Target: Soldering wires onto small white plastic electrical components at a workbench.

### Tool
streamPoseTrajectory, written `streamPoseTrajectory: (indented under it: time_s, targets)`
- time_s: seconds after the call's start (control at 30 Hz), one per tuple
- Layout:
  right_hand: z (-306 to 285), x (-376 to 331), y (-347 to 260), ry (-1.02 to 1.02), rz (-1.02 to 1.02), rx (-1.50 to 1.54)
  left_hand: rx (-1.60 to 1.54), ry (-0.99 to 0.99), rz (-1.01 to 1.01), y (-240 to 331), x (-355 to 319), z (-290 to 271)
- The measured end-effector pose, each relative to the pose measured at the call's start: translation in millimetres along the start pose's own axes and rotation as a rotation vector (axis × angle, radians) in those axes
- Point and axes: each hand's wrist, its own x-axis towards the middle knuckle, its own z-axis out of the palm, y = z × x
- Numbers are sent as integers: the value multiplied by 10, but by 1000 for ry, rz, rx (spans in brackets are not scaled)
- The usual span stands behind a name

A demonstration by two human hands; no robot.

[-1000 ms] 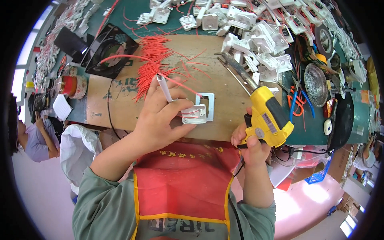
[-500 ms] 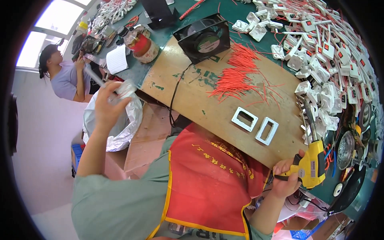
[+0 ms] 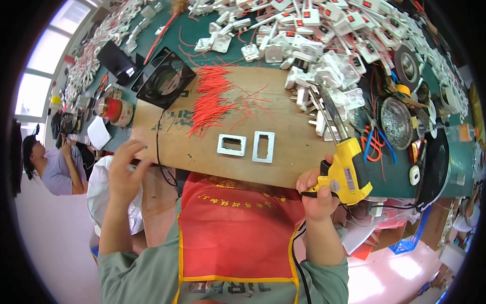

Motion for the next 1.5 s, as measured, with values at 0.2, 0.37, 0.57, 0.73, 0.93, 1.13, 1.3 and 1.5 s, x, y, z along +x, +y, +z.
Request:
streamPoseTrajectory:
  time_s: [0.2, 0.37, 0.57, 0.73, 0.93, 1.13, 1.3, 1.5]
  targets:
    - [11, 3, 2, 81, -9, 4, -250, -151, 530, 1224, 1035, 1285]
    - [31, -12, -7, 64, -14, 39, 62, -255, 722, 1681, 1425, 1805]
    - [92, 6, 19, 90, -29, -41, -112, -446, 585, 1552, 1440, 1567]
    - [88, 21, -13, 87, 5, -51, -45, -488, 410, 1376, 1277, 1296]
    - [74, 48, -18, 92, 9, -82, -234, -452, 395, 1182, 1059, 1163]
    - [93, 46, 7, 91, -15, -90, -226, -364, 497, 1101, 891, 1187]
    - [95, 30, 2, 102, 1, -90, -3, -295, 621, 1113, 822, 1247]
    - [122, 31, -28, 123, 13, -97, -211, -379, 706, 1102, 829, 1156]
